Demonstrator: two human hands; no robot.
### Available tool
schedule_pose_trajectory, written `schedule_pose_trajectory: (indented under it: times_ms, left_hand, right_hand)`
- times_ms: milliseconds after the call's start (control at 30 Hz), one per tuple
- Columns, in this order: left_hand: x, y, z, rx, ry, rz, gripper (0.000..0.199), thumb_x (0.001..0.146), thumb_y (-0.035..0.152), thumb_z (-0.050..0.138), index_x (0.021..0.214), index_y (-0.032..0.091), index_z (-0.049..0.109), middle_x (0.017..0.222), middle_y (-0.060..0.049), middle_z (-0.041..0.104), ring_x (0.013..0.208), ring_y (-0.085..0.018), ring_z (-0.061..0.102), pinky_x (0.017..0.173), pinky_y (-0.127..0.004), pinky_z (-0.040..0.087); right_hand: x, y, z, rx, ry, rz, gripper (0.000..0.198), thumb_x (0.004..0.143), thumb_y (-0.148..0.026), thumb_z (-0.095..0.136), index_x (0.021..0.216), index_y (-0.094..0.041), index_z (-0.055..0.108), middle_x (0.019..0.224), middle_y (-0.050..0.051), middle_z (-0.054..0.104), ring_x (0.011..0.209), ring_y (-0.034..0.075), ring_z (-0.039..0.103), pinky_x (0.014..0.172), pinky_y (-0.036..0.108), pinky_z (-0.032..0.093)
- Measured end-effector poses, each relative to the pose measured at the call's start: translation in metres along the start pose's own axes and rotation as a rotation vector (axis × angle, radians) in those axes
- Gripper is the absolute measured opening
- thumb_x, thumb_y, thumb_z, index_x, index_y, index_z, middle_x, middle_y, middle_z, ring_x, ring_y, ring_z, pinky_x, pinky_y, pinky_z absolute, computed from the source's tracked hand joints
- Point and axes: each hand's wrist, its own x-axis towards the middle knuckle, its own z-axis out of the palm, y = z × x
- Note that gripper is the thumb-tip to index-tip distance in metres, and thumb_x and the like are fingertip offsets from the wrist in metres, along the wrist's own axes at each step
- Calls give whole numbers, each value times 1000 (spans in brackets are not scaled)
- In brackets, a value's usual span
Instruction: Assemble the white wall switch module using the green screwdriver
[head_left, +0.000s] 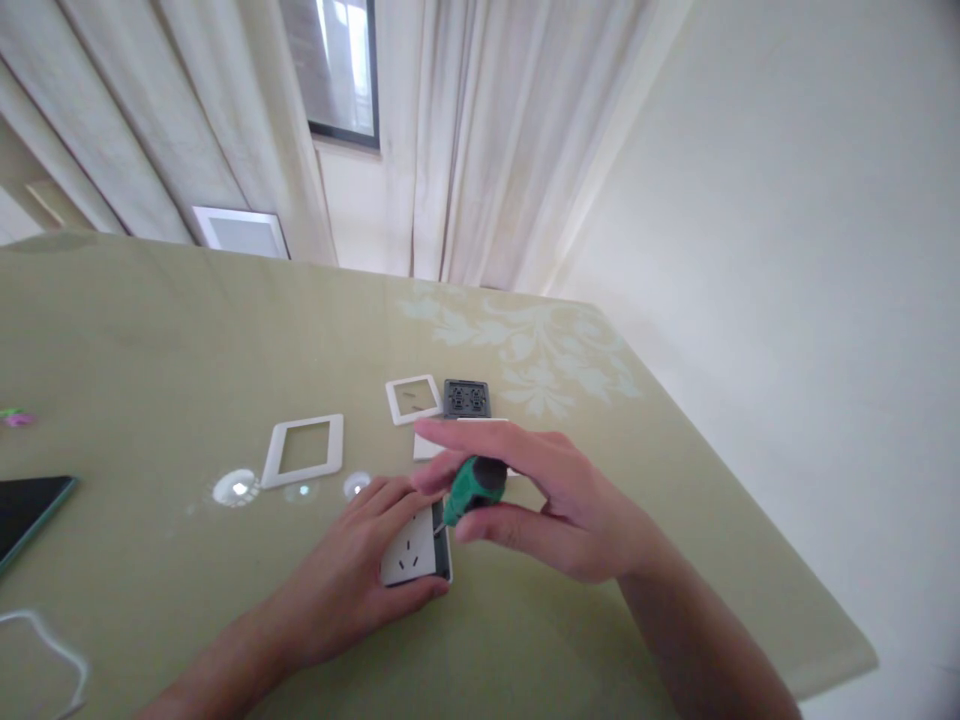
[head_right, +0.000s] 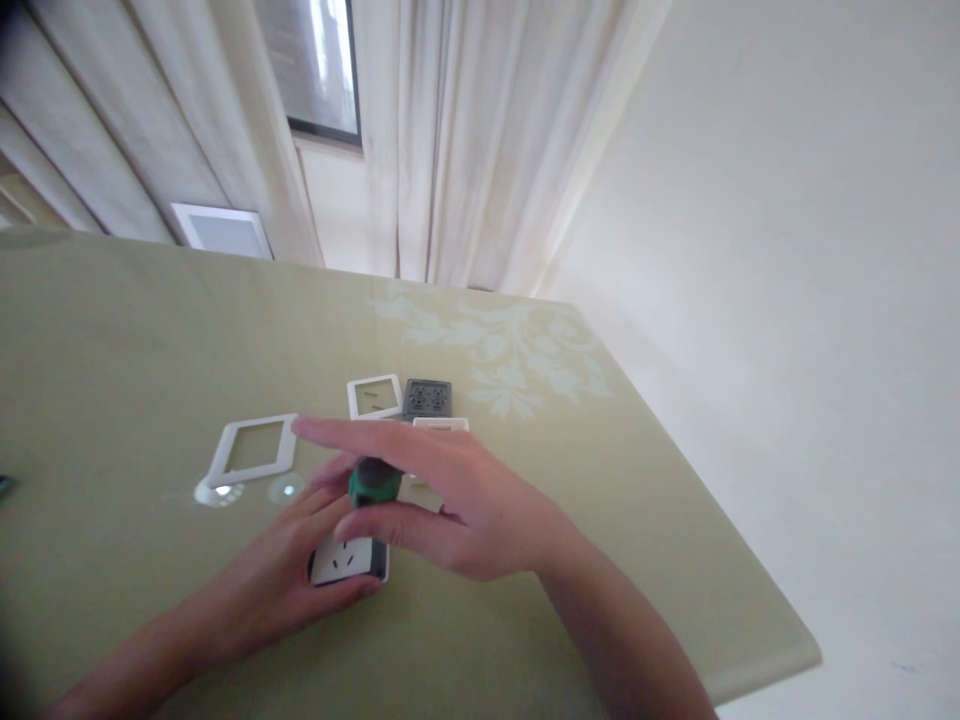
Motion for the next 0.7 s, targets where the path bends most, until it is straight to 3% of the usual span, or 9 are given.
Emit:
schedule_pose_trajectory:
  times_ms: [67, 133, 200, 300, 433, 500, 567, 633, 700]
  left_hand:
    - [0, 1, 0, -14, -4, 3, 67, 92, 38, 86, 154, 37, 59, 151, -6, 67, 138, -36, 63, 117, -56, 57]
    - [0, 4, -1, -33, -6, 2, 65, 91, 37, 85, 152, 37, 62, 149, -5, 68, 137, -35, 64, 116, -53, 59]
    - [0, 6, -3, -36, -10, 6, 63, 90, 36, 85, 150, 39, 63, 147, -3, 69, 136, -35, 65, 115, -52, 60]
    - [1, 10, -6, -27, -30, -6, 66, 91, 37, 85, 152, 40, 60, 146, -2, 71, 135, -36, 66, 114, -55, 59]
    - [3, 11, -8, -62, -62, -14, 47, 92, 38, 83, 136, 39, 71, 144, -1, 73, 131, -36, 69, 110, -53, 61]
    - [3, 9, -6, -55, -69, -7, 46, 92, 39, 84, 136, 38, 71, 147, -2, 71, 135, -36, 67, 113, -53, 59]
    - [2, 7, -4, -37, -70, -8, 59, 91, 40, 86, 146, 37, 65, 151, -5, 68, 139, -37, 63, 117, -57, 56]
    - [1, 5, -3, -30, -79, -11, 70, 90, 39, 88, 153, 35, 59, 153, -8, 66, 140, -37, 61, 119, -59, 54]
    - [0, 5, -3, -27, -88, -9, 71, 89, 38, 88, 153, 34, 59, 152, -9, 67, 140, -36, 61, 119, -58, 54]
  right_hand:
    - [-2, 3, 9, -231, 238, -84, 42, 99, -35, 84, 136, -20, 70, 99, 2, 84, 79, 13, 77, 81, 25, 63]
    - [-3, 5, 19, -342, 382, -125, 34, 93, -37, 88, 118, -18, 75, 86, 0, 79, 68, 12, 70, 72, 25, 61]
    - [-3, 4, 23, -174, 317, -24, 33, 96, -35, 85, 122, -18, 74, 100, 5, 82, 85, 16, 76, 81, 28, 63]
    - [0, 2, 15, 379, 48, 211, 40, 104, -25, 76, 142, -20, 64, 131, 13, 80, 119, 20, 78, 100, 35, 65]
    - [1, 11, -3, 849, -240, 210, 42, 99, -23, 84, 137, -17, 67, 113, 12, 84, 109, 21, 82, 97, 38, 67]
    - [0, 22, -4, 901, -227, 235, 42, 92, -21, 90, 129, -17, 71, 106, 10, 84, 104, 20, 83, 93, 34, 67]
    - [-2, 35, 4, 901, -107, 309, 36, 87, -20, 95, 117, -18, 74, 92, 4, 82, 85, 15, 81, 78, 26, 65]
    - [-3, 45, 16, 917, 38, 343, 29, 84, -27, 98, 96, -19, 72, 72, -4, 73, 58, 9, 66, 57, 19, 55]
    - [-3, 50, 28, 1020, 106, 261, 40, 82, -44, 98, 82, -20, 66, 58, -9, 58, 46, 8, 48, 49, 20, 46]
